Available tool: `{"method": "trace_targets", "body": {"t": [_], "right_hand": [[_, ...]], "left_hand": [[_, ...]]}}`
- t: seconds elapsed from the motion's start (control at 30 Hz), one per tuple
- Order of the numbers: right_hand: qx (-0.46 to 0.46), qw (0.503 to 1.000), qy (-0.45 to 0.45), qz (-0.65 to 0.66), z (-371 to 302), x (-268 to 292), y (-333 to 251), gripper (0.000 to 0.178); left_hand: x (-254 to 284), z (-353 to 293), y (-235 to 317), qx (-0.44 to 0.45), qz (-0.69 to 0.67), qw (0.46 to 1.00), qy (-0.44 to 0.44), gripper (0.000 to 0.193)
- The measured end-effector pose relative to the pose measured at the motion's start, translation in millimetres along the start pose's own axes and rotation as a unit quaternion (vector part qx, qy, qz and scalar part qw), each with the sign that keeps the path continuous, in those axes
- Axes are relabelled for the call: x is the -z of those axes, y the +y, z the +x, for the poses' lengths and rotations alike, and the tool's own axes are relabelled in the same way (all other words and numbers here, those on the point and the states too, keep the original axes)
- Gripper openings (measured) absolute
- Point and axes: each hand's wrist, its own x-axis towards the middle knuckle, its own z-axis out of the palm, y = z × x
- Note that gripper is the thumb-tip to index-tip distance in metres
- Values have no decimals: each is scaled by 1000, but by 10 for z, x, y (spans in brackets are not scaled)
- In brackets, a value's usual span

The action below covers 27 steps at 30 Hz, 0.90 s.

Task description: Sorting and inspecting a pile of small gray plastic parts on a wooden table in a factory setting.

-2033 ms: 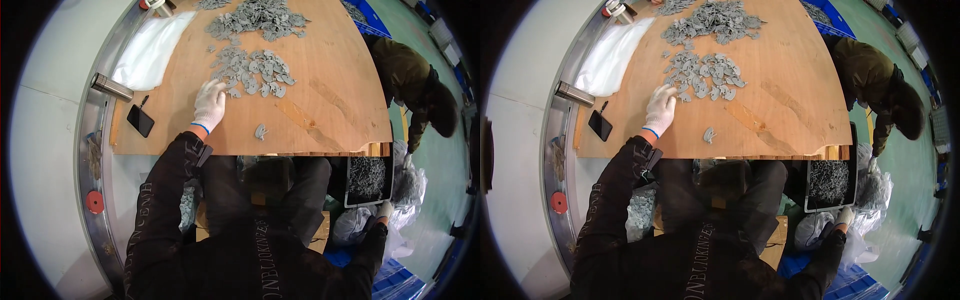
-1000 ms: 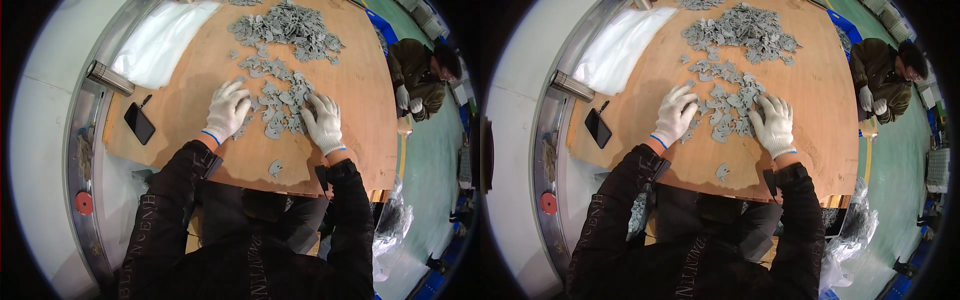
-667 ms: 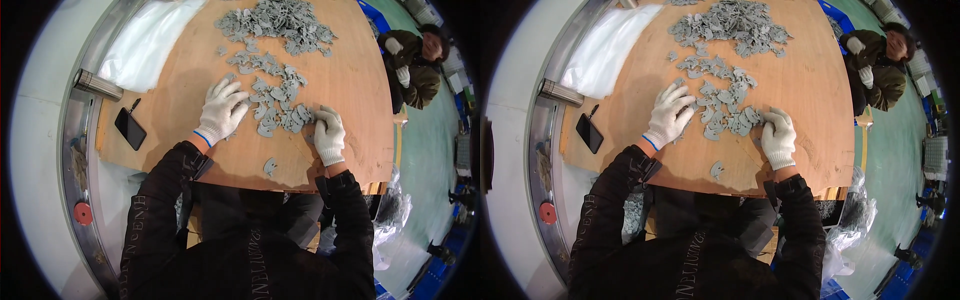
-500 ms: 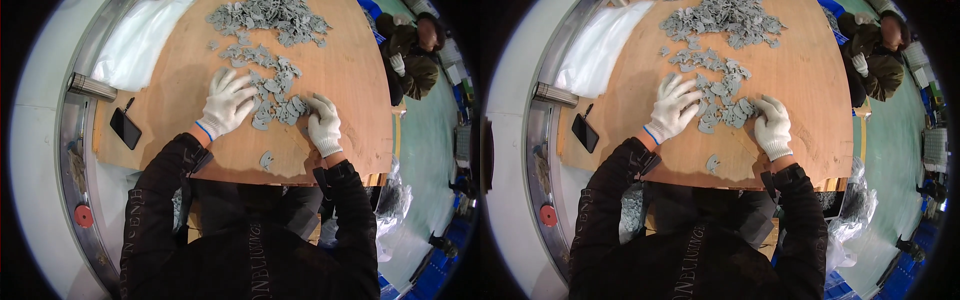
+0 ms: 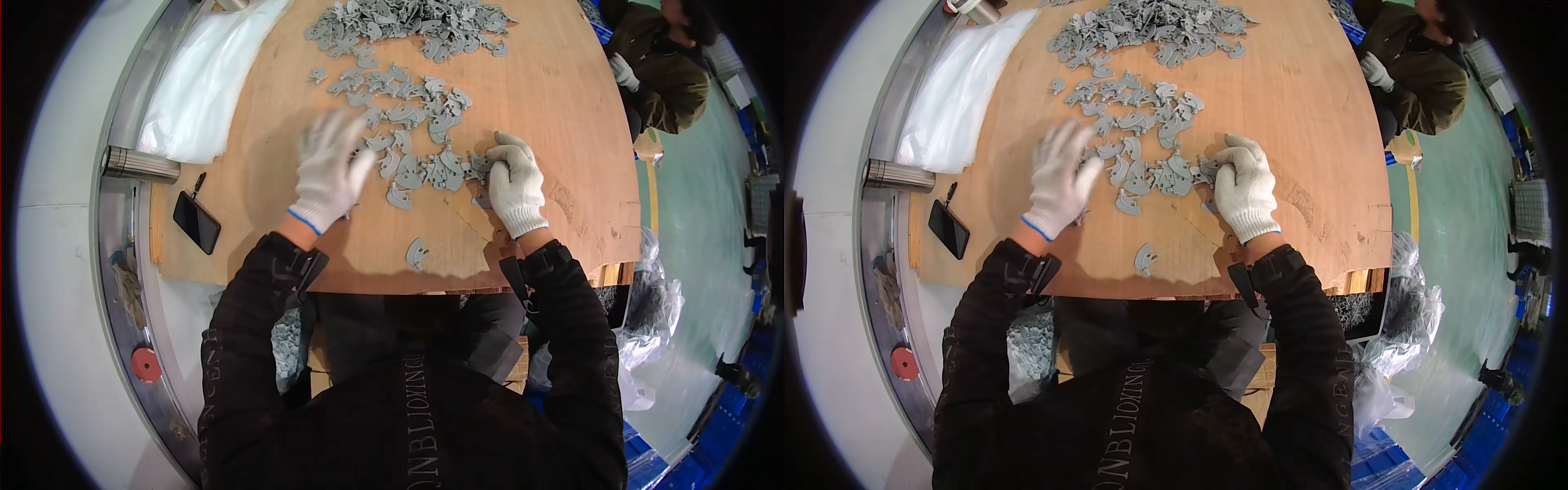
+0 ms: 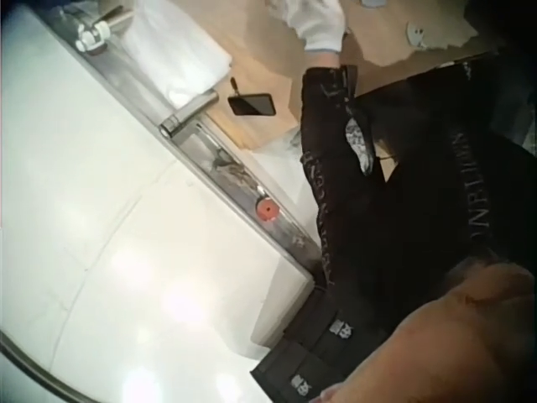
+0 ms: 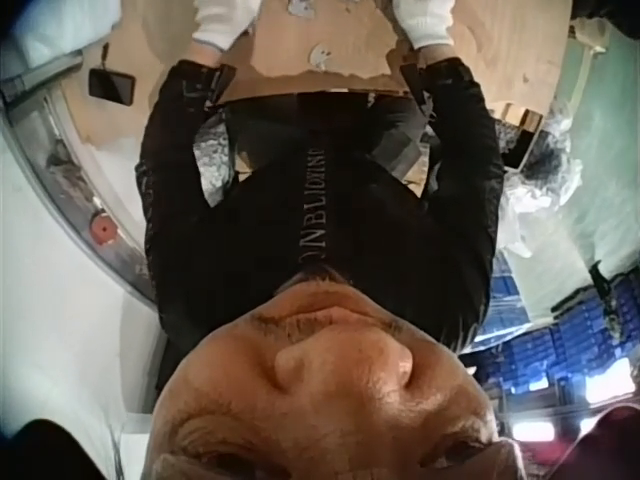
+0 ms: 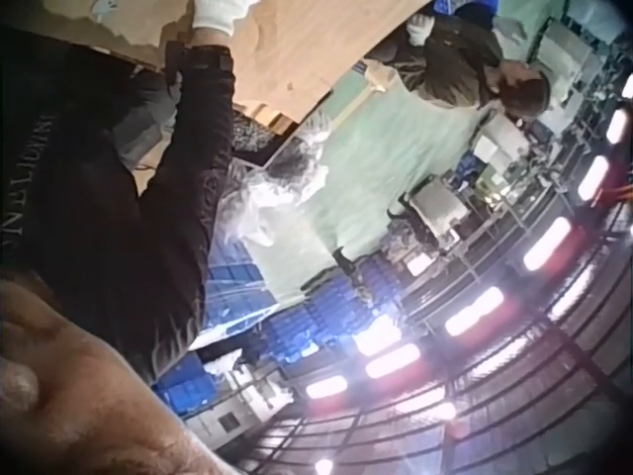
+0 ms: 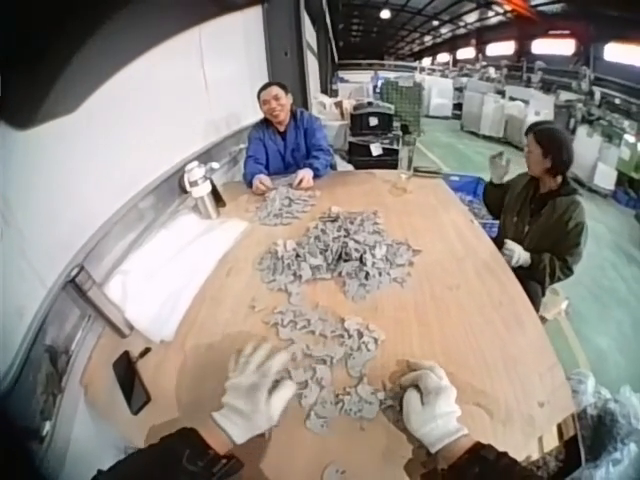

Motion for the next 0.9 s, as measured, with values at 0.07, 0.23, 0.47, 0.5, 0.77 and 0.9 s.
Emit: {"method": "trace_targets", "body": {"t": [0.07, 0.23, 0.47, 0.5, 0.77, 0.9], "right_hand": [[-50, 998, 5, 46, 4, -16, -31, 21], [-25, 1000, 3, 8, 30, 10, -3, 23], [146, 964, 10, -223, 25, -87, -58, 28], [122, 974, 7, -191, 0, -74, -54, 28], [-49, 997, 51, -13, -357, 60, -33, 37], [-39, 998, 39, -12, -453, 87, -86, 42]], "left_hand": [[-31, -313, -215, 137, 29, 989, 51, 53], [-29, -414, -264, 158, -68, 980, 100, 53], [-238, -122, 193, 94, 50, 994, -2, 57], [-255, -138, 215, 94, 49, 994, 2, 57], [-169, -179, 483, -56, -1, 998, 16, 45], [-159, -267, 529, -118, -35, 992, -42, 42]]}}
